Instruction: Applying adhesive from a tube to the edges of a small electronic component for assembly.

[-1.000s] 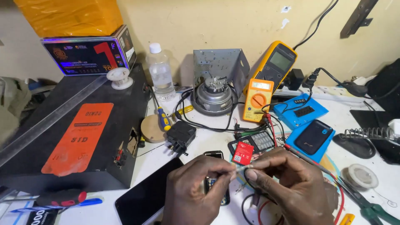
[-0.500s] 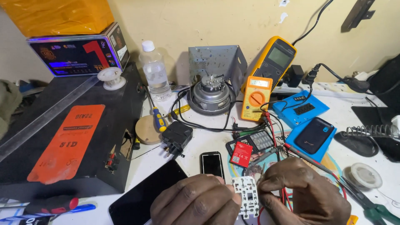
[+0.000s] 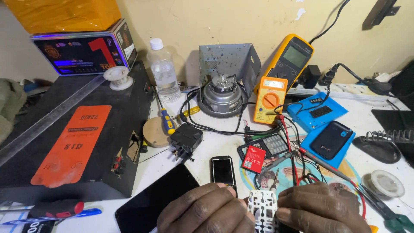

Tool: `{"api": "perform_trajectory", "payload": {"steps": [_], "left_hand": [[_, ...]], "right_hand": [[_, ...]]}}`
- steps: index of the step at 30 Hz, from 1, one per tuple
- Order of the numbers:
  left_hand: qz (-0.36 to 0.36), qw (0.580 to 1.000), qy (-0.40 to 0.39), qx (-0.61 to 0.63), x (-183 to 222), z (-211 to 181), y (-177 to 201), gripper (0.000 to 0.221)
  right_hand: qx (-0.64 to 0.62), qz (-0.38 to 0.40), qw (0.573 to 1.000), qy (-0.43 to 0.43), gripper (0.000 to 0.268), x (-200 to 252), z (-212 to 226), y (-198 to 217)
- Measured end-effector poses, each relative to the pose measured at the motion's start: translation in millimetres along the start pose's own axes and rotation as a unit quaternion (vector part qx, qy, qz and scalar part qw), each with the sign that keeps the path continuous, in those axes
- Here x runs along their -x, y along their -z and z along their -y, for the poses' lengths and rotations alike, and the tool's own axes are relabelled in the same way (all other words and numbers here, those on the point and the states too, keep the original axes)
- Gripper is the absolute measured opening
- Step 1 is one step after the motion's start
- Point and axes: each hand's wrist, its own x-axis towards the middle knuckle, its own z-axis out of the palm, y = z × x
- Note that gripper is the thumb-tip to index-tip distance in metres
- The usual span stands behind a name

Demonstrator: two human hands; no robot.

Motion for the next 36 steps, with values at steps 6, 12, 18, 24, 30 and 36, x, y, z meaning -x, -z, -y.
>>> {"api": "perform_trajectory", "payload": {"steps": [6, 12, 18, 24, 30, 36], "left_hand": [[-0.009, 0.999, 0.037, 0.022, -12.5, -0.6, 4.2, 0.035], [-0.026, 0.997, 0.059, 0.049, -18.8, 2.0, 5.7, 0.031], [0.128, 0.933, 0.189, 0.277, -18.8, 12.0, 20.6, 0.031], [0.188, 0.888, 0.18, 0.379, -7.9, 33.0, 24.0, 0.019], [0.16, 0.817, 0.376, 0.407, -12.9, 20.1, 25.1, 0.007], [0.292, 0.63, 0.666, 0.271, -20.2, 26.1, 20.6, 0.008]], "right_hand": [[0.018, -0.029, 0.999, -0.016, 0.019, 1.0, 6.0, -3.4], [0.006, -0.035, 0.999, -0.019, 0.019, 0.5, 7.1, -5.5], [-0.017, 0.032, 0.999, 0.005, 0.023, 5.4, -10.1, 2.8], [-0.064, 0.028, 0.996, -0.049, 0.017, 15.3, -24.6, -17.7], [-0.193, -0.067, 0.961, -0.188, 0.017, -14.2, 13.1, -42.7], [-0.287, 0.011, 0.913, -0.29, 0.01, 2.0, -7.2, -46.9]]}}
